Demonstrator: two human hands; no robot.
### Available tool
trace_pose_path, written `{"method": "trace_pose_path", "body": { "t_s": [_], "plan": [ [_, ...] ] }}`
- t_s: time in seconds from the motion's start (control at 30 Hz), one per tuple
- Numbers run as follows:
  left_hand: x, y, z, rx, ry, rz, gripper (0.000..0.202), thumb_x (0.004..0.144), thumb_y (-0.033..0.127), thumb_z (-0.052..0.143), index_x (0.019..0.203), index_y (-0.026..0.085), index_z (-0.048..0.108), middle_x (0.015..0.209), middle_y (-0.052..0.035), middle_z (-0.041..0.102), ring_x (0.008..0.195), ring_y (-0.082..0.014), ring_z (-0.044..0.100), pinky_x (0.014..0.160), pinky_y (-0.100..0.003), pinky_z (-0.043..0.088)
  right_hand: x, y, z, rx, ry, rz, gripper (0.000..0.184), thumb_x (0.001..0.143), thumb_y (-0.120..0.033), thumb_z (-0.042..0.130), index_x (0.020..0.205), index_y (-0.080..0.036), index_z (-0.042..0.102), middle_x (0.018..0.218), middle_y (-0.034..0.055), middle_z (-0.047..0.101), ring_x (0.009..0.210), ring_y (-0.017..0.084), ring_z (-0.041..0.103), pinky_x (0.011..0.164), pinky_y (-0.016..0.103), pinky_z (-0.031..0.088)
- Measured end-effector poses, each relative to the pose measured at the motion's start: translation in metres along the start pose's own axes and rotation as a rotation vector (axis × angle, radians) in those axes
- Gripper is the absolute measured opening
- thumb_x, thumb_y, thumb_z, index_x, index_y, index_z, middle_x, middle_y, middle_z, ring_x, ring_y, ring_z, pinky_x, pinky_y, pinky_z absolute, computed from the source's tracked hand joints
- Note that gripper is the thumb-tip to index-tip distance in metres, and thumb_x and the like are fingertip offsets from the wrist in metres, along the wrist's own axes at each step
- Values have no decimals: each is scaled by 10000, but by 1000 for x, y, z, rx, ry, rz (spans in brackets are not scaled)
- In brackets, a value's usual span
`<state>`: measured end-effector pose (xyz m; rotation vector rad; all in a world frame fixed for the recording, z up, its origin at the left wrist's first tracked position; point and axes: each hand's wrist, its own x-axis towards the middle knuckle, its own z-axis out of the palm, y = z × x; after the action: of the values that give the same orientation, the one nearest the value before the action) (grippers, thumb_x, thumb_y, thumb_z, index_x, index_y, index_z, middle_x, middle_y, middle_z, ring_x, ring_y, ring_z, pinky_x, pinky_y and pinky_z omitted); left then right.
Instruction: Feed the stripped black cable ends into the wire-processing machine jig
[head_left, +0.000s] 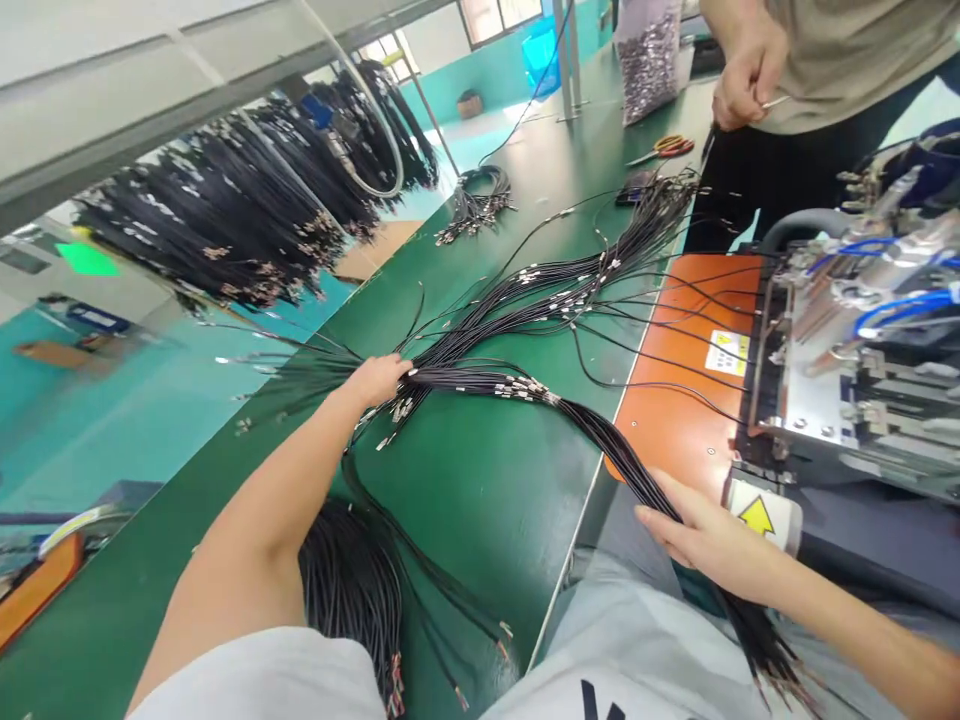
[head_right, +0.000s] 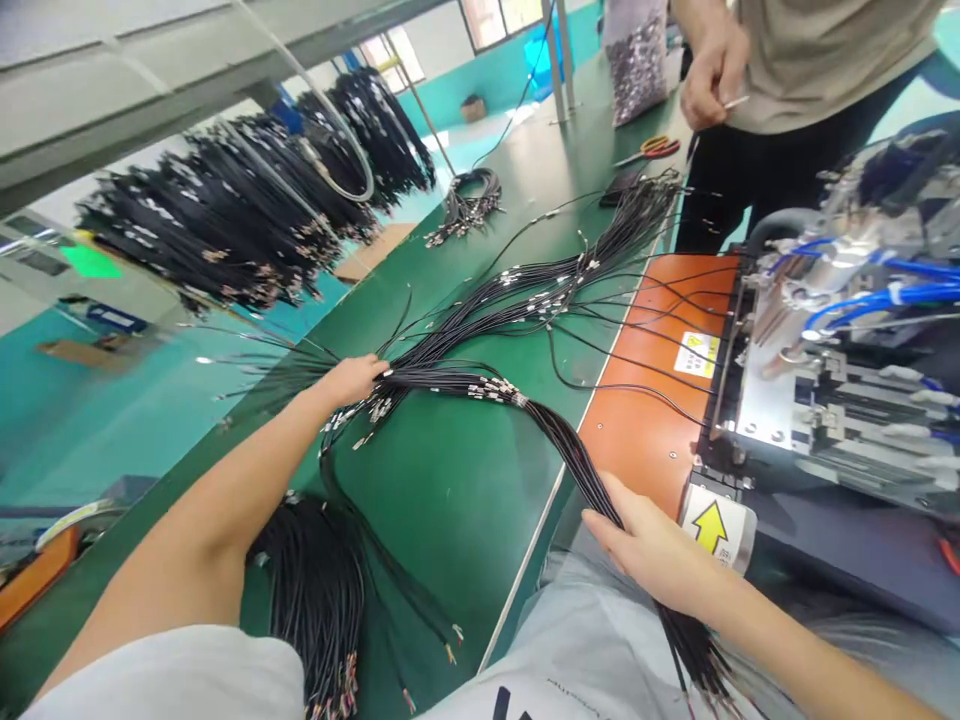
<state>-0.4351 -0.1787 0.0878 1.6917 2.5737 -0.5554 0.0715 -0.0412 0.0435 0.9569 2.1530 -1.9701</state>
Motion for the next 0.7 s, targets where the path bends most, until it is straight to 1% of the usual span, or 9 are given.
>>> {"method": "trace_pose_path", "body": {
  "t_s": [0.1, 0.17, 0.23, 0.27, 0.33, 0.4, 0.5, 0.6, 0.7],
  "plan": [
    [2, 54, 6, -58, 30, 96, 467, 815, 222, 546, 1280, 254, 574, 1230, -110, 613, 1170, -288, 564, 997, -427, 455, -16, 9, -1, -133, 54, -29, 466, 950, -464, 468, 1346, -226, 535, 666, -5, 569, 594, 198, 565, 609, 311, 500],
    [-1, 101, 3, -145, 87, 223, 469, 915, 263, 471, 1382, 310, 481, 1390, -52, 543, 1301, -227, 487, 1099, -384, 401, -27, 13, 1, -170, 77, -51, 471, 958, -458, 447, 1369, -244, 528, 731, 27, 622, 682, 241, 612, 706, 355, 527],
    [-4, 150, -2, -412, 177, 512, 432, 951, 285, 483, 1383, 293, 486, 1398, -52, 551, 1334, -224, 471, 1145, -404, 373, -34, 15, 4, -157, 82, -45, 497, 955, -478, 443, 1387, -247, 523, 761, 42, 644, 725, 262, 624, 751, 370, 530],
    [-5, 171, -5, -513, 203, 605, 457, 946, 288, 518, 1401, 281, 468, 1405, -61, 550, 1347, -236, 464, 1154, -429, 369, -36, 17, 5, -136, 81, -26, 510, 949, -495, 451, 1388, -246, 526, 761, 43, 644, 729, 264, 621, 747, 366, 530],
    [-4, 204, -6, -645, 228, 666, 422, 935, 272, 562, 1353, 268, 504, 1340, -70, 602, 1297, -249, 517, 1112, -455, 418, -39, 19, 6, -64, 75, 40, 530, 927, -531, 489, 1368, -242, 542, 738, 32, 619, 699, 246, 597, 685, 337, 519],
    [-1, 221, -2, -713, 184, 664, 288, 943, 265, 561, 1231, 257, 577, 1203, -58, 673, 1155, -230, 610, 1004, -425, 500, -43, 19, 4, 70, 49, 129, 535, 910, -558, 530, 1339, -239, 541, 698, 1, 553, 621, 192, 532, 570, 280, 460],
    [4, 226, 12, -796, 158, 689, 164, 973, 276, 521, 1089, 235, 629, 1088, -42, 712, 1031, -186, 659, 922, -361, 541, -47, 16, -6, 356, -55, 220, 450, 918, -549, 571, 1227, -224, 542, 635, -65, 389, 498, 88, 312, 458, 211, 253],
    [6, 227, 31, -823, 295, 738, 186, 994, 281, 484, 1053, 219, 649, 1098, -56, 721, 1077, -177, 662, 962, -358, 528, -49, 12, -17, 599, -148, 250, 314, 922, -500, 614, 1000, -202, 552, 607, -93, 302, 481, 51, 150, 453, 214, 125],
    [5, 233, 45, -714, 400, 748, 205, 1004, 274, 447, 1029, 214, 641, 1091, -74, 716, 1073, -184, 662, 935, -361, 524, -48, 10, -23, 712, -165, 286, 297, 899, -469, 656, 874, -199, 534, 596, -95, 311, 468, 39, 116, 440, 215, 112]
  ]
}}
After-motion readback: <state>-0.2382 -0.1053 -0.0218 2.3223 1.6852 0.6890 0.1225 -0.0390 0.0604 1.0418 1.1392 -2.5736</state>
